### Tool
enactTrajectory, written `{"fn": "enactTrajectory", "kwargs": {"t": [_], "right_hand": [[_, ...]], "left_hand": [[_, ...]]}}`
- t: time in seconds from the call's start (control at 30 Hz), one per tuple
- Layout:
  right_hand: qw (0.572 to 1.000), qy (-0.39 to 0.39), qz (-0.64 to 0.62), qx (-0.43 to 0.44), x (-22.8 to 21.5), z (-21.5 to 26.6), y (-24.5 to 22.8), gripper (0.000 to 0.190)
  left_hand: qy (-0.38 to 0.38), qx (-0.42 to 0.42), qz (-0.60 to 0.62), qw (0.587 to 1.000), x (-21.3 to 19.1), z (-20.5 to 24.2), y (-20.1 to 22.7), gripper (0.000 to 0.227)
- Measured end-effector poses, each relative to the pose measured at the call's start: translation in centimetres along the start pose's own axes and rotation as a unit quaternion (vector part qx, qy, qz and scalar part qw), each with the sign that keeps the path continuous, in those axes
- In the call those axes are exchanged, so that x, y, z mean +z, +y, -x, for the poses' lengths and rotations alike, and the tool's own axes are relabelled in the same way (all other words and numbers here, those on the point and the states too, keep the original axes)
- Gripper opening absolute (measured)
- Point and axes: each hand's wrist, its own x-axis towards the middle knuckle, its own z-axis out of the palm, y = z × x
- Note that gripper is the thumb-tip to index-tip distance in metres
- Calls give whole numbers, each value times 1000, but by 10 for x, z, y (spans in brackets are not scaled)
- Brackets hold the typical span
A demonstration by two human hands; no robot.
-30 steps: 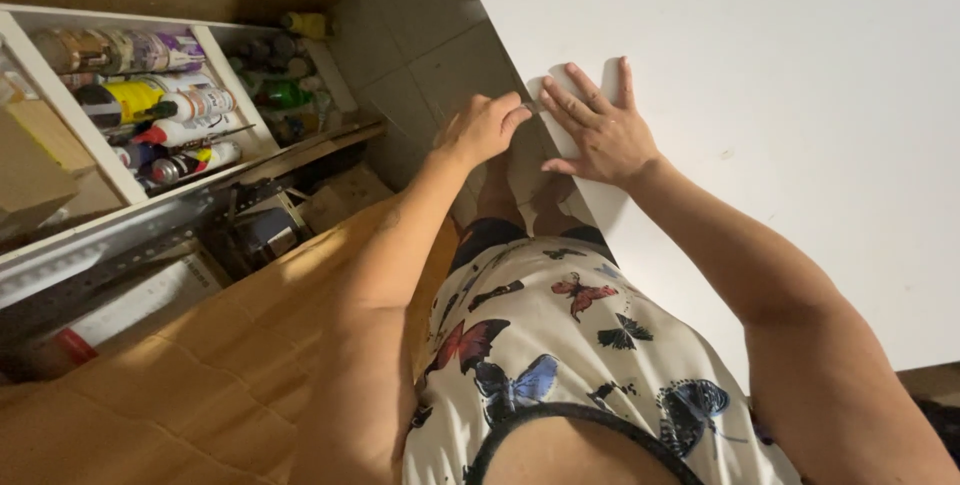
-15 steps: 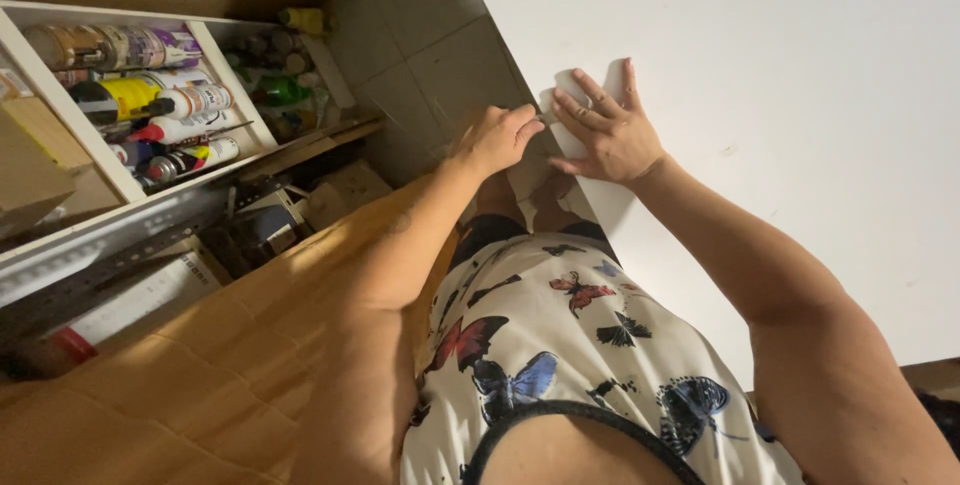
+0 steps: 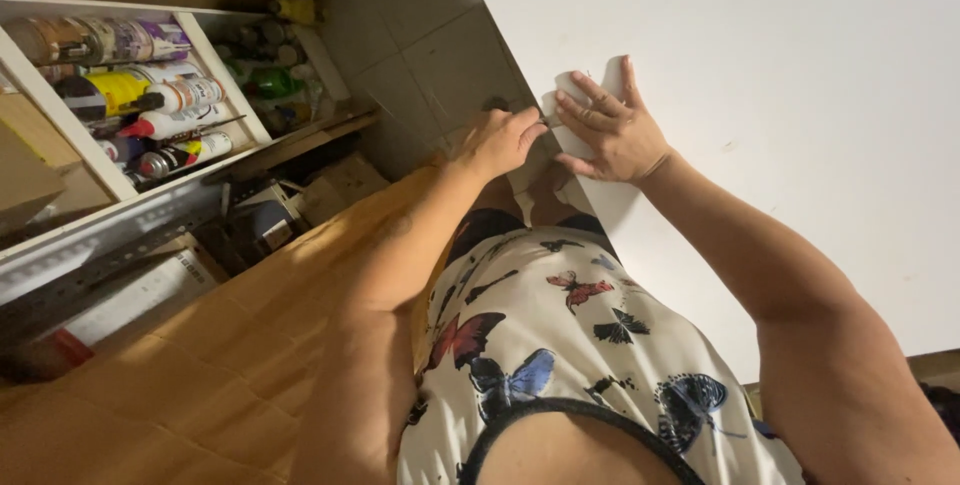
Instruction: Trimming excess edge banding from a white melamine board using a utility knife and smoothing the edge with a sanding block.
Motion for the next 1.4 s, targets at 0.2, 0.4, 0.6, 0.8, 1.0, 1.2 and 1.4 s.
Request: {"fn": "enactTrajectory", "kwargs": {"t": [0.2, 0.4, 0.6, 0.8, 1.0, 1.2, 1.4], "right_hand": [[999, 5, -17, -39, 2, 7, 2, 46], [1000, -1, -11, -22, -1, -1, 1, 54], [1000, 4, 9, -19, -5, -2, 3, 44], [997, 25, -49, -54, -4, 0, 5, 35], [993, 32, -97, -63, -2, 0, 9, 42], [997, -56, 35, -38, -9, -22, -8, 53], [989, -143, 31, -4, -9, -33, -18, 71]], "left_hand": [[-11, -5, -8, 1000, 52, 13, -24, 20], [23, -12, -7, 1000, 16, 2, -13, 28], [20, -3, -14, 1000, 32, 4, -20, 23], [-14, -53, -6, 998, 57, 18, -8, 20], [-71, -37, -43, 996, 30, 32, 44, 33], [30, -34, 105, 993, 81, 67, -35, 43], [85, -222, 104, 966, 15, 90, -62, 43]]}}
